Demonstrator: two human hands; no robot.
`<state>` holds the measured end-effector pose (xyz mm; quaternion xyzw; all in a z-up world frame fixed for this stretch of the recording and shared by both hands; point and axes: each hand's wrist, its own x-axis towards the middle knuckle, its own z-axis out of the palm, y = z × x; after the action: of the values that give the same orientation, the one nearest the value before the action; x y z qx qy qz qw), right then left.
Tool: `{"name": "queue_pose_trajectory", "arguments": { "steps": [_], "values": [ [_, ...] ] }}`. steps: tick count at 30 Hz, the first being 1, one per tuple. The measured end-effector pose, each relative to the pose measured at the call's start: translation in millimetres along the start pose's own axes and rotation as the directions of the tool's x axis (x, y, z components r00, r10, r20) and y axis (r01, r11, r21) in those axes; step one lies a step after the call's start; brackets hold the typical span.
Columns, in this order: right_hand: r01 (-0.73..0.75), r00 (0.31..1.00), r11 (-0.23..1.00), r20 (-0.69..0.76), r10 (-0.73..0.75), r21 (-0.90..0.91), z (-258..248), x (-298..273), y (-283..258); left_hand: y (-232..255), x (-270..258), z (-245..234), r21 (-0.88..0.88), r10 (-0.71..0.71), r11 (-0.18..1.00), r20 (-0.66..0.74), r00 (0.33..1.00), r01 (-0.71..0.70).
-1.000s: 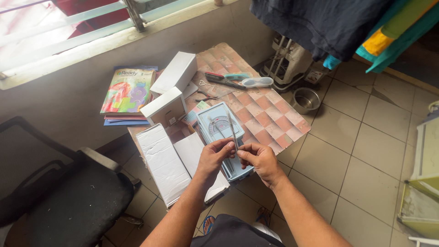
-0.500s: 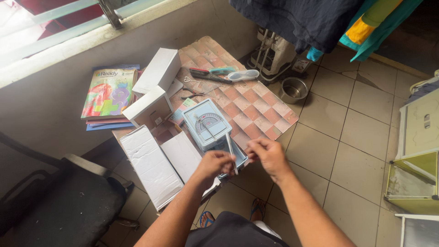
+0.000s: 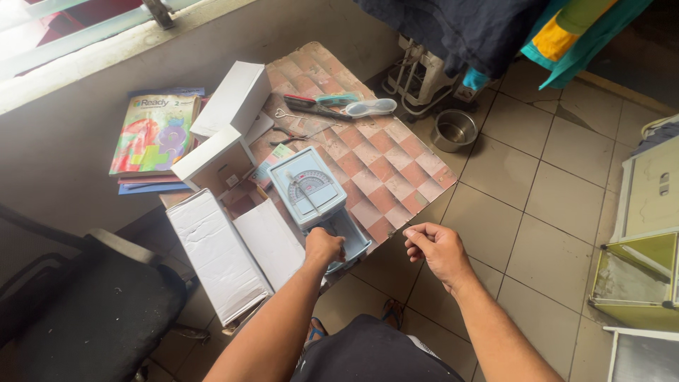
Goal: The person unboxes components and assembles a small plastic desktop storage unit by hand on a table, then carries the completed drawers to a shelf and places them among other household items.
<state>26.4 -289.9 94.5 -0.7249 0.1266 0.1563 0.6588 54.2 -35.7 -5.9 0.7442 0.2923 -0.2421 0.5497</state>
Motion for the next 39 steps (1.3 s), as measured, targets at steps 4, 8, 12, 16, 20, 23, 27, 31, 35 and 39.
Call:
{"name": "queue_pose_trajectory", "arguments": {
  "steps": [4, 8, 12, 16, 20, 23, 27, 31, 35, 39],
  "values": [
    [-0.014, 1.000, 1.000, 0.002, 0.014, -0.025, -8, 2, -3, 11, -10, 2, 0.171, 0.025, 0.985, -0.128, 0.992, -0.003],
    [-0.032, 0.999, 0.999, 0.014, 0.032, -0.033, -15, 5, -5, 17, -17, 5, 0.317, 0.053, 0.948, -0.176, 0.983, 0.005],
    [-0.050, 0.998, 0.998, 0.025, 0.051, -0.035, -16, 8, -8, 15, -7, 6, 0.355, 0.010, 0.933, -0.196, 0.981, 0.061],
    [-0.042, 0.998, 0.998, 0.047, 0.045, -0.052, -17, 13, -9, 11, 0, 5, 0.392, 0.026, 0.919, -0.185, 0.982, 0.049],
    [-0.010, 0.997, 1.000, 0.073, 0.012, -0.029, -17, 23, -2, 20, -18, -3, 0.416, 0.067, 0.908, -0.021, 0.998, -0.052],
    [0.003, 0.996, 1.000, 0.086, -0.004, 0.010, -15, 29, 0, 40, -39, -15, 0.254, 0.122, 0.960, -0.008, 0.993, -0.116],
    [0.049, 0.993, 0.999, 0.106, -0.051, 0.018, -4, 26, -1, 60, -31, -39, 0.334, 0.391, 0.904, -0.397, 0.830, -0.266],
    [0.066, 0.989, 0.998, 0.127, -0.069, 0.022, 5, 23, -11, 64, -2, -53, 0.376, 0.331, 0.912, -0.437, 0.836, -0.165],
    [0.042, 0.991, 0.999, 0.124, -0.046, 0.034, 4, 19, -13, 56, 11, -59, 0.413, 0.253, 0.908, -0.417, 0.873, -0.066],
    [0.021, 0.994, 0.998, 0.102, -0.027, 0.058, 0, 16, -6, 58, 5, -61, 0.361, 0.238, 0.929, -0.406, 0.882, -0.085]
  ]
}}
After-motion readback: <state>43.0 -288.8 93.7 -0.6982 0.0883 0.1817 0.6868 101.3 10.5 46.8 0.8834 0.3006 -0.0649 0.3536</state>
